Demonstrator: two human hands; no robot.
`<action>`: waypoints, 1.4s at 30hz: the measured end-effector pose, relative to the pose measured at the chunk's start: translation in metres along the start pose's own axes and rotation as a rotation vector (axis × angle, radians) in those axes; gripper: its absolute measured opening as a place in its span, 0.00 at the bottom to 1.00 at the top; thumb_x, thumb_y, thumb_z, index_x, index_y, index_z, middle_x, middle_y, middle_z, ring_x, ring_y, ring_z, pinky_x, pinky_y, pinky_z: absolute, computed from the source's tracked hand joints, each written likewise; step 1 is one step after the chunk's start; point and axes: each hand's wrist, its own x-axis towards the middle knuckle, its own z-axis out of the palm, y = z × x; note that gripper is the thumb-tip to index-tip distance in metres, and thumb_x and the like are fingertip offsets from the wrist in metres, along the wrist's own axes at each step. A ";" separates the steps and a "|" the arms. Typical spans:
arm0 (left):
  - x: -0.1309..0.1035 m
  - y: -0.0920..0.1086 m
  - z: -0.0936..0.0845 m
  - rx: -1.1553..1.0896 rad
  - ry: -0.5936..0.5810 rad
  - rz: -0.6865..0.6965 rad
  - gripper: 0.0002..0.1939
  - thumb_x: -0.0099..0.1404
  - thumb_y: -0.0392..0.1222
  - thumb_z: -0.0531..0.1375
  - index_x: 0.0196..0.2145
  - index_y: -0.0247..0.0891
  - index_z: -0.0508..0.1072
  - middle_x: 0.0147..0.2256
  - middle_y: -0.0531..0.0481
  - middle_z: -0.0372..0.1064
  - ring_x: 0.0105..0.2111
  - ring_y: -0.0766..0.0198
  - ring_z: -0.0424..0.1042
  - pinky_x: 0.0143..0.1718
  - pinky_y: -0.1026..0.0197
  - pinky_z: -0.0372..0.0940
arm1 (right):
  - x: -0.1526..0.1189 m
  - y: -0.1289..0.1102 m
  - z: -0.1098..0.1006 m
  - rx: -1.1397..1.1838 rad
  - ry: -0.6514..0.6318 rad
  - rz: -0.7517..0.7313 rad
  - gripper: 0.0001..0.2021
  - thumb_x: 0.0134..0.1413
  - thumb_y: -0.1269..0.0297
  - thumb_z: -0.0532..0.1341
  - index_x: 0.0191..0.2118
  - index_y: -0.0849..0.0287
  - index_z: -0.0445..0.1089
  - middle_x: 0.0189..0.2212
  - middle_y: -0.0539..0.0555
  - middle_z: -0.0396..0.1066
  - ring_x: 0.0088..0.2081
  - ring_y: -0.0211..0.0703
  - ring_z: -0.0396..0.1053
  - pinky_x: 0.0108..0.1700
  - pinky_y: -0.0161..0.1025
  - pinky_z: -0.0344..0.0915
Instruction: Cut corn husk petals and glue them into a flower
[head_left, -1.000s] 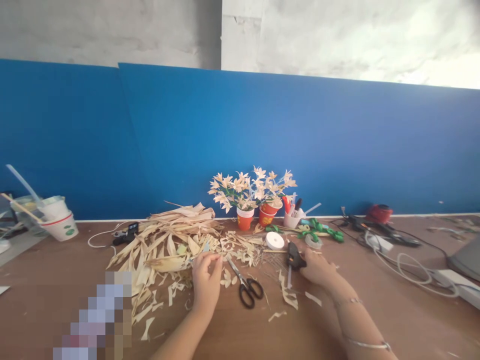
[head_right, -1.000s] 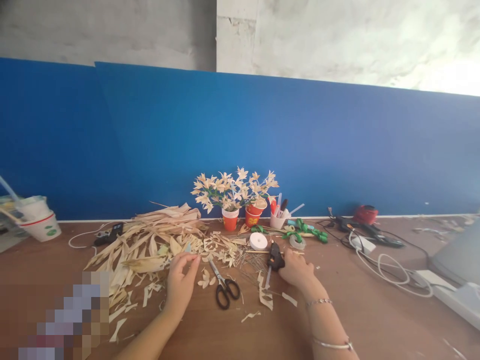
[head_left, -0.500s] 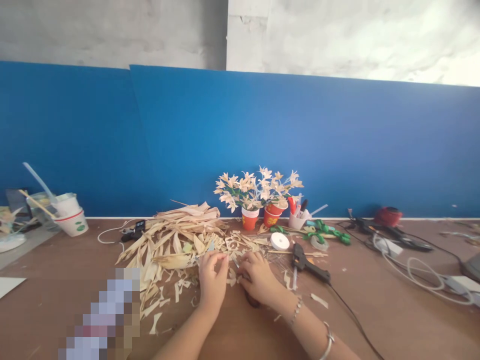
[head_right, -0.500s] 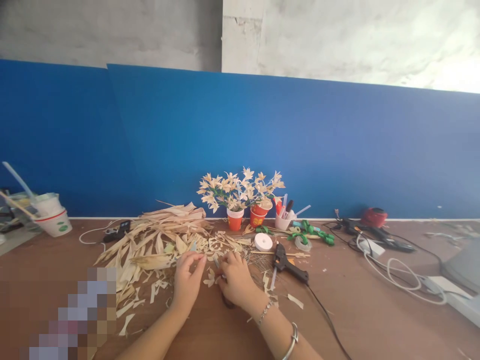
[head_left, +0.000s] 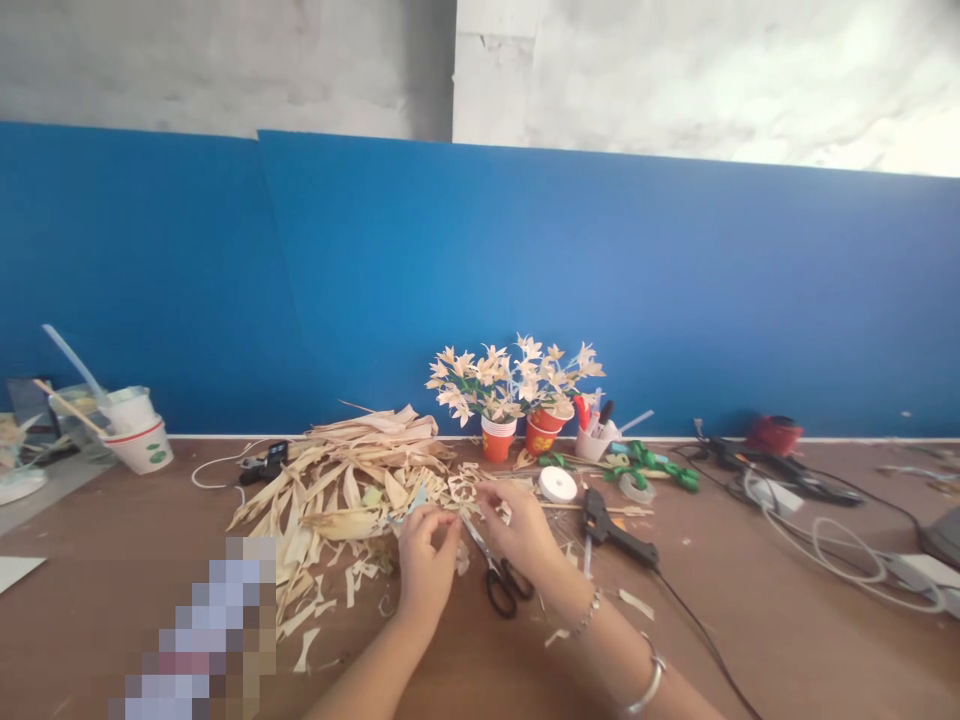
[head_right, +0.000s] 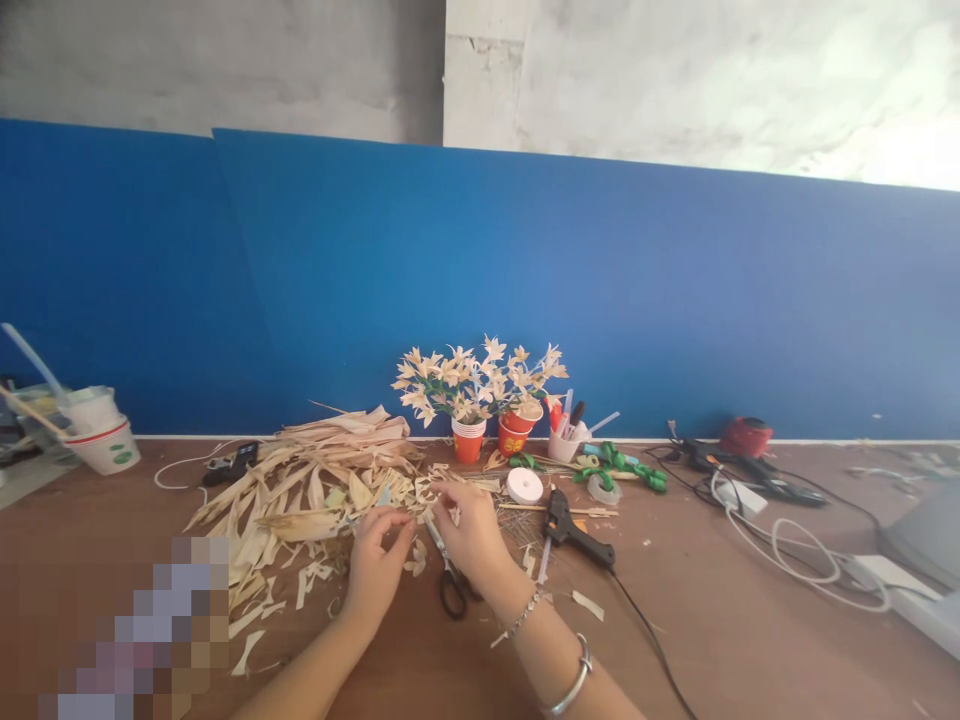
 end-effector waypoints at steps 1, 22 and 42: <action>0.000 0.000 0.000 0.002 -0.003 0.000 0.07 0.59 0.41 0.57 0.26 0.39 0.73 0.30 0.48 0.69 0.36 0.57 0.69 0.40 0.54 0.64 | 0.000 0.000 0.002 0.046 0.028 0.020 0.09 0.48 0.72 0.55 0.34 0.59 0.72 0.31 0.55 0.74 0.35 0.45 0.69 0.40 0.41 0.63; -0.002 0.002 0.002 -0.006 -0.106 -0.016 0.07 0.59 0.39 0.57 0.26 0.40 0.73 0.31 0.49 0.68 0.36 0.58 0.68 0.41 0.54 0.62 | -0.010 0.004 0.015 0.549 0.079 0.284 0.06 0.43 0.63 0.63 0.25 0.60 0.68 0.23 0.50 0.68 0.26 0.39 0.63 0.31 0.36 0.61; -0.003 0.002 0.003 -0.031 -0.131 0.007 0.06 0.59 0.39 0.57 0.27 0.40 0.73 0.31 0.49 0.67 0.37 0.58 0.67 0.41 0.54 0.62 | -0.012 0.005 0.017 0.402 0.116 0.238 0.03 0.46 0.66 0.60 0.27 0.59 0.68 0.25 0.52 0.70 0.29 0.42 0.66 0.33 0.37 0.63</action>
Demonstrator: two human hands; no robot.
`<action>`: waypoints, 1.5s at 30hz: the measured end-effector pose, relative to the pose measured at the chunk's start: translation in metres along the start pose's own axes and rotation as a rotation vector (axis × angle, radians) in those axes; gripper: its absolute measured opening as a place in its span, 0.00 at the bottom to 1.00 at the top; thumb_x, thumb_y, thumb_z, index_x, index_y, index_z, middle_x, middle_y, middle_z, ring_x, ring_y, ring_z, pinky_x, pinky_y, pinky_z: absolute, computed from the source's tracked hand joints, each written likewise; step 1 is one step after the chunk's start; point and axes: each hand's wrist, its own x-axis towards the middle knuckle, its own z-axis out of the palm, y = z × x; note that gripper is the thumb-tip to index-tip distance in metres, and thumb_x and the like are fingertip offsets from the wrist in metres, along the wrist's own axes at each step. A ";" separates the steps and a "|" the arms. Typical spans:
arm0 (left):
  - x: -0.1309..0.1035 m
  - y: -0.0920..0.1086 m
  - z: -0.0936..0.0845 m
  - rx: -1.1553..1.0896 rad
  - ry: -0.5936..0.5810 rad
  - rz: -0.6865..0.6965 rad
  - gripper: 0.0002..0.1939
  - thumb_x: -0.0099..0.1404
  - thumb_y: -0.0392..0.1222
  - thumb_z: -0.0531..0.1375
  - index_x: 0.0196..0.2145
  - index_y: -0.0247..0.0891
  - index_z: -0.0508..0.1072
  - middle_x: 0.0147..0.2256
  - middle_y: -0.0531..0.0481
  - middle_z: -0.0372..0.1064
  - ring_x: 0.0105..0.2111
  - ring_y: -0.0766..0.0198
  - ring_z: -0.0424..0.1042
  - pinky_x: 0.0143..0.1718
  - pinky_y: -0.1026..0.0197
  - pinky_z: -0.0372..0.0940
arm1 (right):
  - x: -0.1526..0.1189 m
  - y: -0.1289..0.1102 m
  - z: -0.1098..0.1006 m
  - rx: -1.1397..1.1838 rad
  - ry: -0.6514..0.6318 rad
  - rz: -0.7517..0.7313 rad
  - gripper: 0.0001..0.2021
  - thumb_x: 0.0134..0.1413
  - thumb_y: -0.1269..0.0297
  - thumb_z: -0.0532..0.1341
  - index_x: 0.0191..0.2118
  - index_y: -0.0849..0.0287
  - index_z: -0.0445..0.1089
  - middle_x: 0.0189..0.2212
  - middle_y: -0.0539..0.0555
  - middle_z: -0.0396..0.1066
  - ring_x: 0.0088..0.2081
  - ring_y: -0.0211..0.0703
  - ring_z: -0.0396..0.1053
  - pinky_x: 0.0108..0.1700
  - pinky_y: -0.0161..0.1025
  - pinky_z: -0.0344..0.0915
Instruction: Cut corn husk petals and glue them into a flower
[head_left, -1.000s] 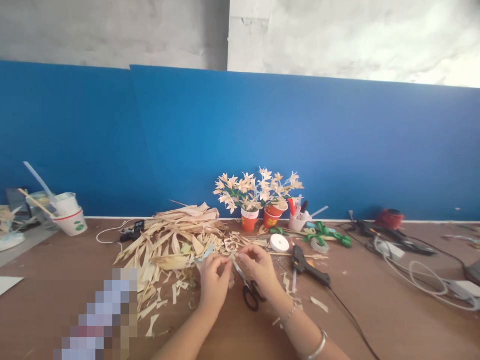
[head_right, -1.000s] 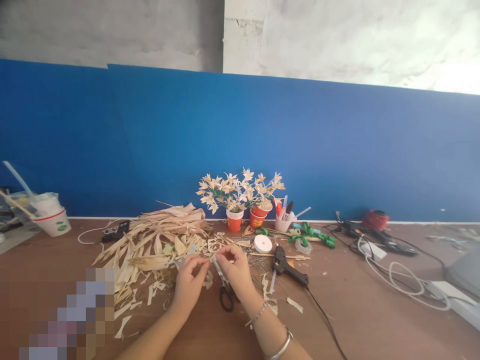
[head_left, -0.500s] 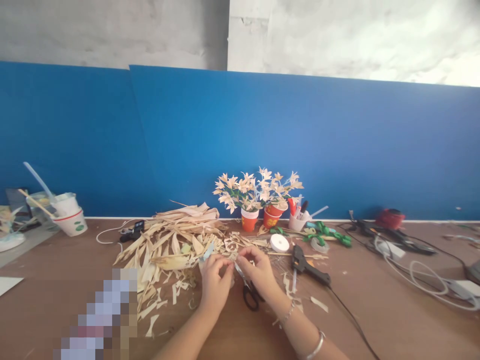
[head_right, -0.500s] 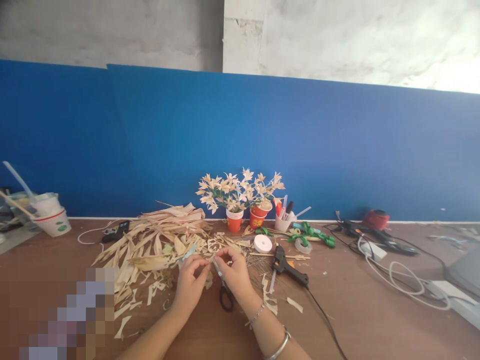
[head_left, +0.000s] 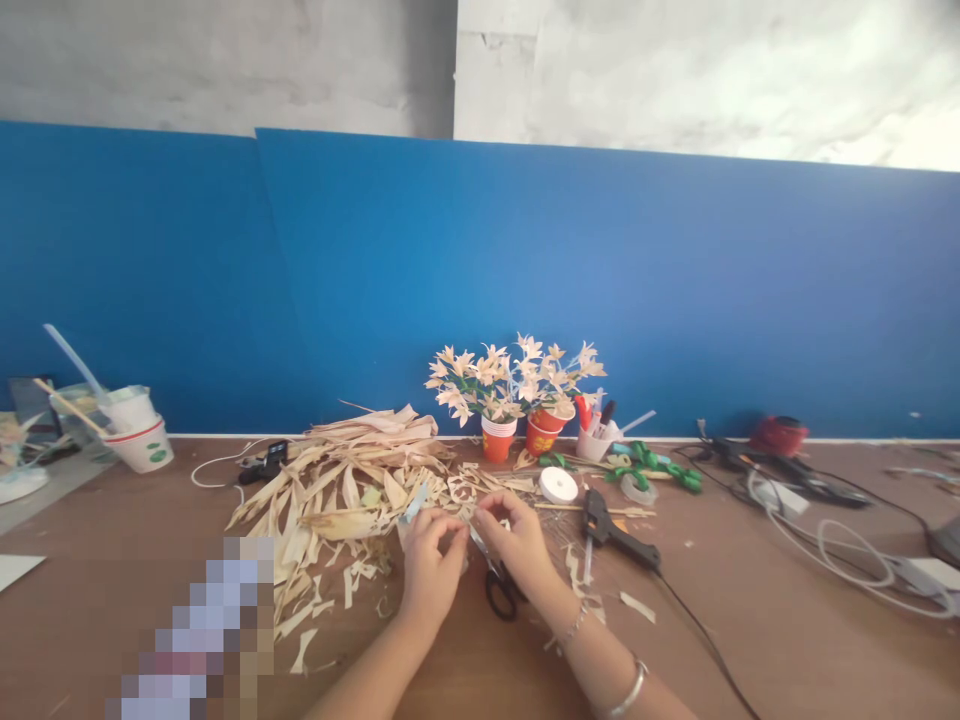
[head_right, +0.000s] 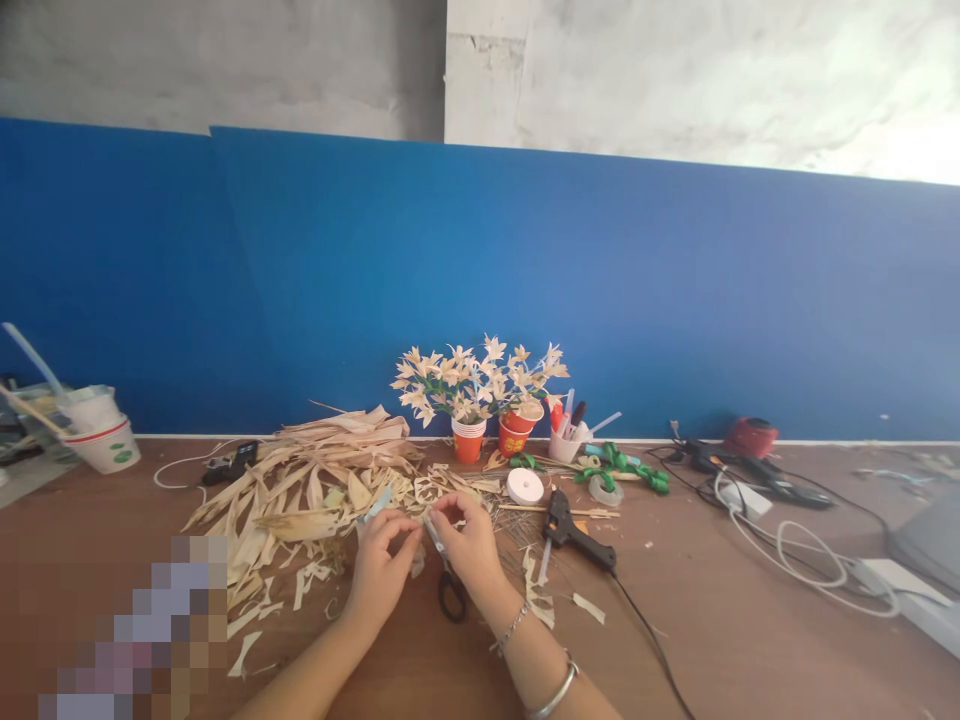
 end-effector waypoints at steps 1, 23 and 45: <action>0.000 0.000 0.000 -0.001 0.001 0.003 0.06 0.59 0.39 0.57 0.27 0.40 0.73 0.31 0.49 0.67 0.36 0.58 0.67 0.41 0.54 0.62 | 0.000 0.000 0.000 -0.006 0.000 0.002 0.03 0.46 0.66 0.60 0.27 0.59 0.68 0.25 0.52 0.70 0.29 0.42 0.66 0.33 0.36 0.63; 0.000 0.005 -0.002 0.007 -0.015 0.000 0.06 0.59 0.39 0.57 0.27 0.40 0.73 0.31 0.49 0.67 0.36 0.58 0.67 0.40 0.55 0.63 | -0.002 -0.002 -0.002 -0.104 -0.006 -0.079 0.02 0.46 0.67 0.59 0.29 0.59 0.68 0.27 0.52 0.71 0.31 0.43 0.67 0.36 0.38 0.64; -0.002 0.004 0.001 -0.238 -0.053 -0.171 0.13 0.59 0.41 0.57 0.42 0.36 0.70 0.33 0.47 0.73 0.34 0.59 0.73 0.39 0.55 0.67 | 0.004 0.008 -0.006 0.081 -0.052 0.015 0.12 0.49 0.55 0.61 0.25 0.60 0.69 0.27 0.52 0.67 0.32 0.41 0.64 0.35 0.36 0.60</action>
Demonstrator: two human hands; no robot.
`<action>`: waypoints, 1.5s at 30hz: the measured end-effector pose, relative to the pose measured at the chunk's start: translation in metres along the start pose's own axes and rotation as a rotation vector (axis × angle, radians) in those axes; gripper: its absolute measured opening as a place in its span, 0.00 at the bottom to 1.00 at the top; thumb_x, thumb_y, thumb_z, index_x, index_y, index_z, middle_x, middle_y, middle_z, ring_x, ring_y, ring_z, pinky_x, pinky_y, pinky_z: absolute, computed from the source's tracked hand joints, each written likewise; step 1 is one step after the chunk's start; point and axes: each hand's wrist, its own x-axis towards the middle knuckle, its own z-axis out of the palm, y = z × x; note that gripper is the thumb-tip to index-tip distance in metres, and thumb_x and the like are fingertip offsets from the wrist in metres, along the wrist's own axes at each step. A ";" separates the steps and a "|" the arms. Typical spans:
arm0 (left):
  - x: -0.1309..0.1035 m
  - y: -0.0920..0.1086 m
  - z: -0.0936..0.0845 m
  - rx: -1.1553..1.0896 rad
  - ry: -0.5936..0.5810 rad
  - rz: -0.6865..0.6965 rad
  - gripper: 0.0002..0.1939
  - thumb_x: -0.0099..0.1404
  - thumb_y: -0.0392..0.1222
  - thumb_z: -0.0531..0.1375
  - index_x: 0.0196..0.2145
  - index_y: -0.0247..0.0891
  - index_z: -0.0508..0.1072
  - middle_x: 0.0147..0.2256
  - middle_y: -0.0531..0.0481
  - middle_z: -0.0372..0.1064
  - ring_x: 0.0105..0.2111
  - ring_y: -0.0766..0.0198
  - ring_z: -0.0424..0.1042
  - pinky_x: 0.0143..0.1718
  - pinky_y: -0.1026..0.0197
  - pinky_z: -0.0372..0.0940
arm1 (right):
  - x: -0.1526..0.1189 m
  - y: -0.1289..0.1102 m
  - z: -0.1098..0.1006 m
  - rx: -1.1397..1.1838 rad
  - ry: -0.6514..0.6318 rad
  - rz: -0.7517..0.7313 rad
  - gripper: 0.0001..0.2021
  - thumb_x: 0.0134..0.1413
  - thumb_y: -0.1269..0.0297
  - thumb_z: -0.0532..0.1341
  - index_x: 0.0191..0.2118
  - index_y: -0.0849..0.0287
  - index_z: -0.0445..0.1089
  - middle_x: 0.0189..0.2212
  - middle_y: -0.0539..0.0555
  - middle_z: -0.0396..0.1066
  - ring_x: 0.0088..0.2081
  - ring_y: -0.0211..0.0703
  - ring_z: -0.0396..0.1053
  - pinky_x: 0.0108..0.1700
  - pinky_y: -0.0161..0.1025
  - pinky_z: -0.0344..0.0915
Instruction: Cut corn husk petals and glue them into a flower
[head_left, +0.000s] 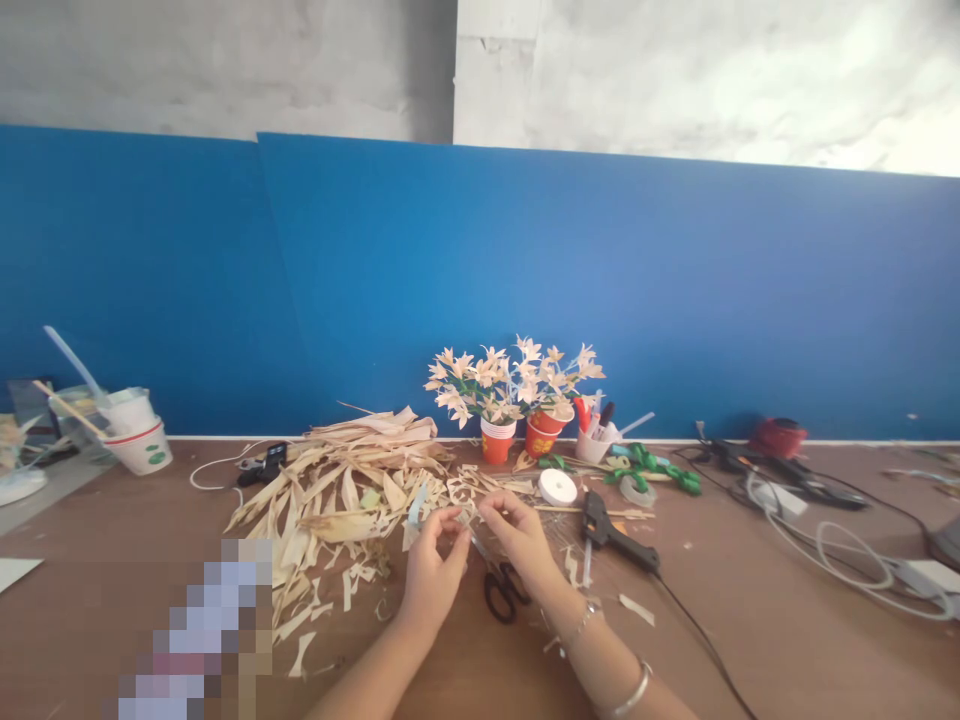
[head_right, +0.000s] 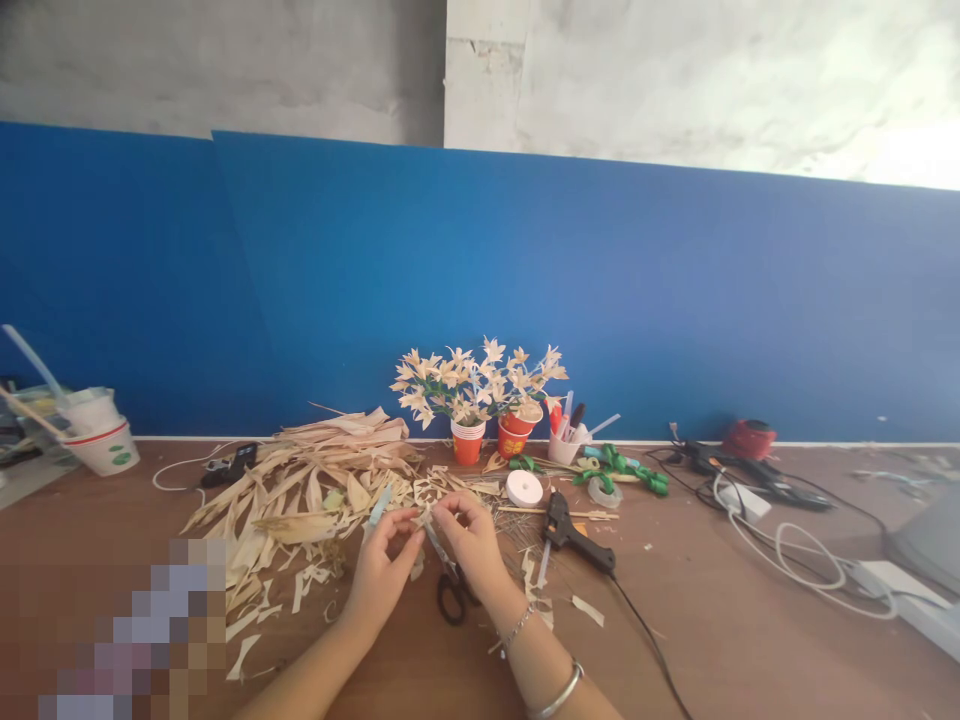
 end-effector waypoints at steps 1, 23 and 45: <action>0.000 0.000 0.000 -0.002 0.001 -0.011 0.13 0.59 0.42 0.57 0.42 0.36 0.71 0.33 0.47 0.74 0.35 0.59 0.73 0.39 0.55 0.68 | -0.001 -0.001 0.000 -0.004 -0.004 -0.007 0.12 0.49 0.56 0.60 0.25 0.60 0.69 0.27 0.51 0.67 0.32 0.42 0.65 0.36 0.36 0.61; 0.001 -0.004 -0.001 0.002 -0.062 0.041 0.11 0.60 0.41 0.54 0.35 0.37 0.76 0.32 0.47 0.76 0.33 0.58 0.75 0.38 0.56 0.70 | -0.003 -0.007 0.001 -0.079 -0.010 -0.064 0.09 0.49 0.62 0.60 0.22 0.59 0.68 0.29 0.53 0.69 0.34 0.43 0.66 0.35 0.36 0.61; 0.001 -0.006 0.001 -0.055 -0.079 0.011 0.11 0.59 0.41 0.56 0.37 0.37 0.77 0.34 0.45 0.77 0.36 0.57 0.75 0.40 0.55 0.69 | -0.001 0.000 0.001 0.022 -0.009 0.003 0.14 0.48 0.56 0.62 0.20 0.59 0.67 0.28 0.53 0.69 0.34 0.43 0.66 0.38 0.39 0.61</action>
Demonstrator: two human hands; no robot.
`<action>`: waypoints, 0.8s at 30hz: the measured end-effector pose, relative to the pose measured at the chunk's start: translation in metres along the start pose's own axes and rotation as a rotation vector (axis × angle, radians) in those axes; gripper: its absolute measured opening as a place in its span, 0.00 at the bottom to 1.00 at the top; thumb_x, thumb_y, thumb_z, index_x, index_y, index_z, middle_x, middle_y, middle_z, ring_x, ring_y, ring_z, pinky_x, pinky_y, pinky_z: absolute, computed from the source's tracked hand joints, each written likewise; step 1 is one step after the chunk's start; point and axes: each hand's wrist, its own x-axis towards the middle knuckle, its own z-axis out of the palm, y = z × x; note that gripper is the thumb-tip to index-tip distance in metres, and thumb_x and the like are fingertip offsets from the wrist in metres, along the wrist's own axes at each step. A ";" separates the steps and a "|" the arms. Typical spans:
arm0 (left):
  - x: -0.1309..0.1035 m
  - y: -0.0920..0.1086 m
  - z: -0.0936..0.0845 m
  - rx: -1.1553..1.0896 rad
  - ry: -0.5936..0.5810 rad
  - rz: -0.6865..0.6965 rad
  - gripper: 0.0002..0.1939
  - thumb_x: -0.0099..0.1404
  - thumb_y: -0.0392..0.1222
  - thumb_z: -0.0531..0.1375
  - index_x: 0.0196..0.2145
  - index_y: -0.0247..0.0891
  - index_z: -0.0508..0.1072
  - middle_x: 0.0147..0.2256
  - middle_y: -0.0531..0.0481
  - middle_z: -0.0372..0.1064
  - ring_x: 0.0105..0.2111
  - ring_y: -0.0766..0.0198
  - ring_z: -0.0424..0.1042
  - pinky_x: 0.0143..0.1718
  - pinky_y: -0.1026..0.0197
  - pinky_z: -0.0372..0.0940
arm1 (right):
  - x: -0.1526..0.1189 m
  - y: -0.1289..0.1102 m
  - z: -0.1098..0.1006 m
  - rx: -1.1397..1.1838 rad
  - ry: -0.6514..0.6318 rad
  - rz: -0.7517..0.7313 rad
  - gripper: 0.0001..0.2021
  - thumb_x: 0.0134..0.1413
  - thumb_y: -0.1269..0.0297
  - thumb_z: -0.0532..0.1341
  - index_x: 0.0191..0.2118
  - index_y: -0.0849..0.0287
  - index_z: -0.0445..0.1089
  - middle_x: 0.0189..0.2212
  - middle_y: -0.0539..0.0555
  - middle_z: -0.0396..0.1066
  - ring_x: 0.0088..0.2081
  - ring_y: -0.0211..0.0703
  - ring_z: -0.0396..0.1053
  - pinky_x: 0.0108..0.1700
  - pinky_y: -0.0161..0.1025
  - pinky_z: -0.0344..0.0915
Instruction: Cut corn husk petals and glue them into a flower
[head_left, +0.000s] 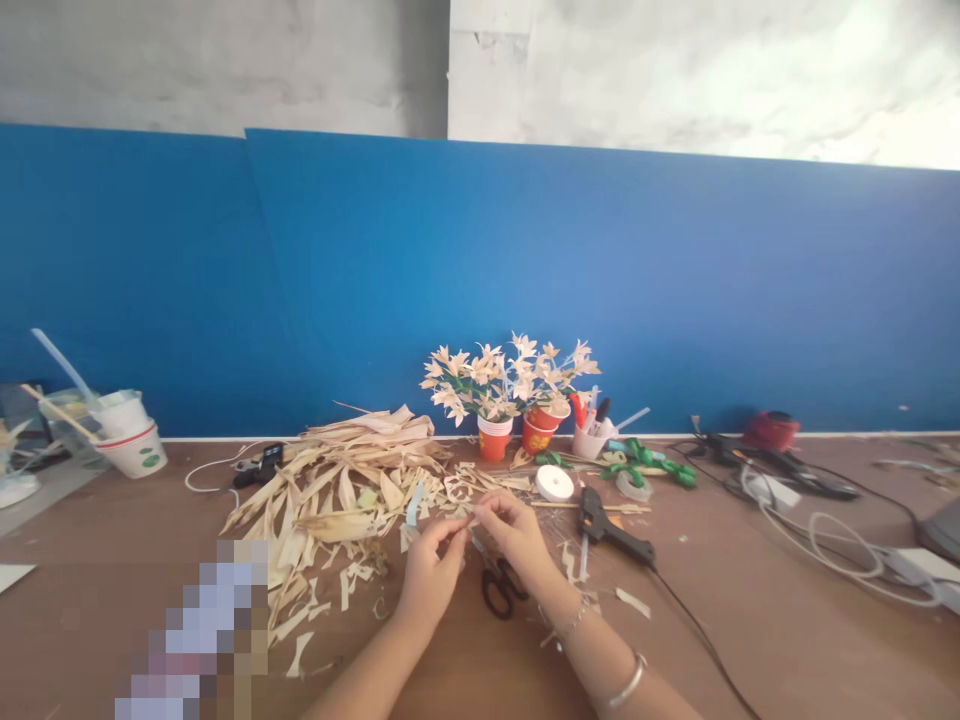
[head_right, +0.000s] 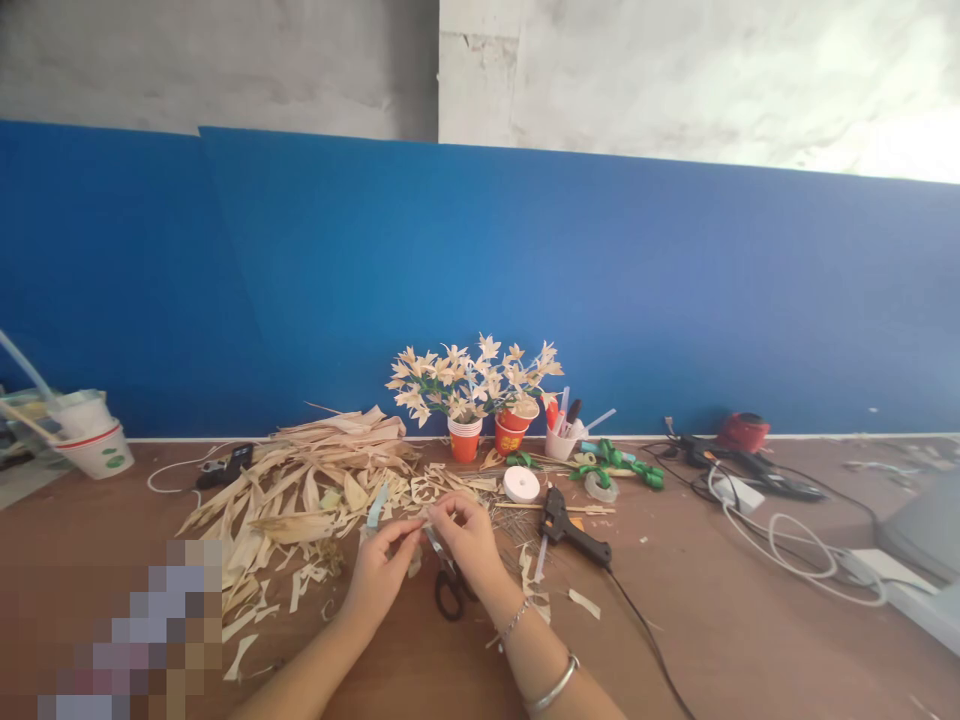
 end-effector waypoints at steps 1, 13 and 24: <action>0.000 0.000 0.000 -0.004 0.001 -0.003 0.12 0.60 0.41 0.56 0.37 0.37 0.77 0.35 0.45 0.77 0.36 0.57 0.75 0.40 0.55 0.69 | 0.000 0.000 0.000 0.003 0.001 -0.003 0.14 0.48 0.56 0.62 0.20 0.59 0.67 0.28 0.53 0.69 0.34 0.43 0.66 0.39 0.39 0.60; 0.001 0.005 -0.003 0.167 0.043 0.077 0.07 0.58 0.40 0.57 0.26 0.38 0.73 0.28 0.49 0.72 0.32 0.59 0.71 0.37 0.57 0.65 | 0.003 0.005 -0.004 -0.013 -0.010 -0.045 0.13 0.50 0.57 0.61 0.22 0.60 0.68 0.28 0.53 0.69 0.34 0.43 0.66 0.39 0.39 0.61; 0.002 0.001 -0.003 0.276 0.085 0.097 0.05 0.55 0.38 0.59 0.23 0.40 0.73 0.32 0.49 0.69 0.37 0.57 0.68 0.43 0.52 0.62 | 0.015 -0.007 -0.033 -0.281 0.122 -0.017 0.13 0.54 0.60 0.55 0.41 0.61 0.70 0.38 0.57 0.72 0.38 0.45 0.68 0.39 0.39 0.64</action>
